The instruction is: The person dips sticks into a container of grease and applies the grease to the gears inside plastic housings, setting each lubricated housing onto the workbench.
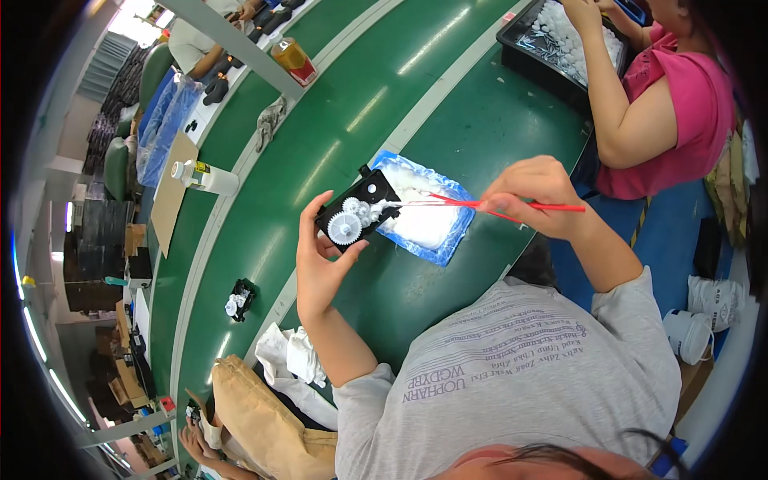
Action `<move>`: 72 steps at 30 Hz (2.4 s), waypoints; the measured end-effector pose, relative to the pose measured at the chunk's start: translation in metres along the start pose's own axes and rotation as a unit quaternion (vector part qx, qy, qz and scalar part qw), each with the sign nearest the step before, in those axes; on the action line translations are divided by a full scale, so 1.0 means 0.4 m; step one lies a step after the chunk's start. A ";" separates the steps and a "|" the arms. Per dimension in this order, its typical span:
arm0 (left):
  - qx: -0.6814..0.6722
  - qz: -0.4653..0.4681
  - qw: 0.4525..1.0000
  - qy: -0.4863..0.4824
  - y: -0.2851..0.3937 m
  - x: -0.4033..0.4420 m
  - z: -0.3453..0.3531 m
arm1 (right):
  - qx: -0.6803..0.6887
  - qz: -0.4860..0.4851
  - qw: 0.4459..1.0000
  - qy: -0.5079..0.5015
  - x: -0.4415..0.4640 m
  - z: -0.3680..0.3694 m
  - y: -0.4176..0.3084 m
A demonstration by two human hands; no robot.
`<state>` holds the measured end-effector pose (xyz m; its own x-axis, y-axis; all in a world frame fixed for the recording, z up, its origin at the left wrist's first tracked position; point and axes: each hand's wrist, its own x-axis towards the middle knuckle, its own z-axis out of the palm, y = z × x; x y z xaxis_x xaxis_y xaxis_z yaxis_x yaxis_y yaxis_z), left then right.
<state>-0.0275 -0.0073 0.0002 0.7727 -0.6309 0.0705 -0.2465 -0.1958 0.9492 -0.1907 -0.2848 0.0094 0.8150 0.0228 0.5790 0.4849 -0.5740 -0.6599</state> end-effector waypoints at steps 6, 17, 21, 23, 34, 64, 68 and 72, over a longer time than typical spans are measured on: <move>0.069 0.018 0.997 0.010 0.005 -0.003 0.014 | -0.007 -0.005 0.998 0.054 -0.012 0.040 -0.011; 0.039 0.028 0.997 0.061 -0.008 -0.004 0.007 | -0.057 -0.078 0.995 0.020 -0.010 0.064 -0.047; -0.021 0.049 0.996 0.072 -0.005 -0.001 -0.002 | 0.000 0.017 0.997 0.071 -0.028 0.037 -0.024; -0.011 0.052 0.996 0.066 -0.004 -0.003 0.002 | 0.027 0.046 0.995 0.085 -0.026 0.039 -0.027; 0.077 -0.005 0.997 0.012 0.007 -0.006 0.017 | -0.102 -0.106 0.989 -0.020 0.022 0.043 -0.082; -0.118 -0.011 0.992 -0.037 -0.002 -0.001 -0.011 | 0.073 0.013 0.994 0.078 0.010 0.004 -0.087; -0.118 0.002 0.992 -0.034 0.006 -0.003 -0.010 | 0.037 0.010 0.998 0.056 0.028 0.018 -0.075; -0.119 0.006 0.992 -0.029 0.004 -0.002 -0.009 | 0.027 0.008 0.998 0.049 0.031 0.006 -0.074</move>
<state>-0.0266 -0.0046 0.0028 0.7339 -0.6756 0.0704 -0.1043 -0.0096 0.9945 -0.1941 -0.2656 0.0351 0.7890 -0.0688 0.6105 0.4901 -0.5288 -0.6929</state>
